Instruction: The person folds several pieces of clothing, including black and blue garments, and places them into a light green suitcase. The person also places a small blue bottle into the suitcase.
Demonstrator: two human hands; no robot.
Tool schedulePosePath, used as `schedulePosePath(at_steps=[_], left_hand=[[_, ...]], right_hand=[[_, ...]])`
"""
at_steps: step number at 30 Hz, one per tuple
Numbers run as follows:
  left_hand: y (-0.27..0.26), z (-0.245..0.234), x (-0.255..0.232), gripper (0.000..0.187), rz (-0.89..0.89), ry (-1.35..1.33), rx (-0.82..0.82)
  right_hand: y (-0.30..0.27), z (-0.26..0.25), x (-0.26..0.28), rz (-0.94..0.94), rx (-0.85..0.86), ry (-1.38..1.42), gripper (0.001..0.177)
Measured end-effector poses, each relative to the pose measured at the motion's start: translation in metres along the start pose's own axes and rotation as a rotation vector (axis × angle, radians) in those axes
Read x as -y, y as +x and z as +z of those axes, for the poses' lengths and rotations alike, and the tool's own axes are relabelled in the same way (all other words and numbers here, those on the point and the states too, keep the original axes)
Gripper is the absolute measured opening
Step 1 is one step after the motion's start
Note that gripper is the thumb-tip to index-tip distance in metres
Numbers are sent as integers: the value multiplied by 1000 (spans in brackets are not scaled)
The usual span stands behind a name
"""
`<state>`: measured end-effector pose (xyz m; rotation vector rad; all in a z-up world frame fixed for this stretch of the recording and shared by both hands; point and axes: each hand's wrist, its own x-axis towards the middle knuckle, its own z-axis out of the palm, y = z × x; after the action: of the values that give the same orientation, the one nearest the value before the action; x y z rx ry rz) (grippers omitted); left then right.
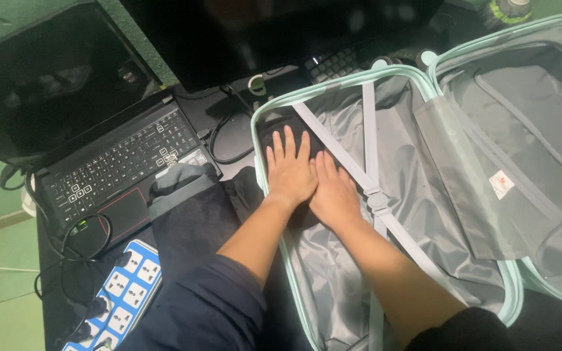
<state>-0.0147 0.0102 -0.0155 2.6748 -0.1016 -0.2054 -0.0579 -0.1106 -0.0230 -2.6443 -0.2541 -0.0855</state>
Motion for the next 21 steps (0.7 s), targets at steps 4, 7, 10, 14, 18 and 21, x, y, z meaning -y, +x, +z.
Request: schedulePosePath(at_steps=[4,7,10,14,18,21], left_hand=[[5,-10,-2,61,-6,-141,-26],[-1,-25,-4,50,63,-291,-164],[-18,-52,0,37,167,-460,-345],[-38,-90,5,28,132,-534,-488],[-64,-104,-2,25,152,-525,-501],[-79,-118,3,23,125,-539,-590]], right_hand=[[3,-4,2,18,8,64,68],[-3,-7,5,-37,-95,78,65],[-12,-14,15,-48,-172,162,57],[-6,-27,41,67,-104,317,43],[1,-41,83,-127,-289,397,38],[-4,-53,114,-163,-213,595,30]])
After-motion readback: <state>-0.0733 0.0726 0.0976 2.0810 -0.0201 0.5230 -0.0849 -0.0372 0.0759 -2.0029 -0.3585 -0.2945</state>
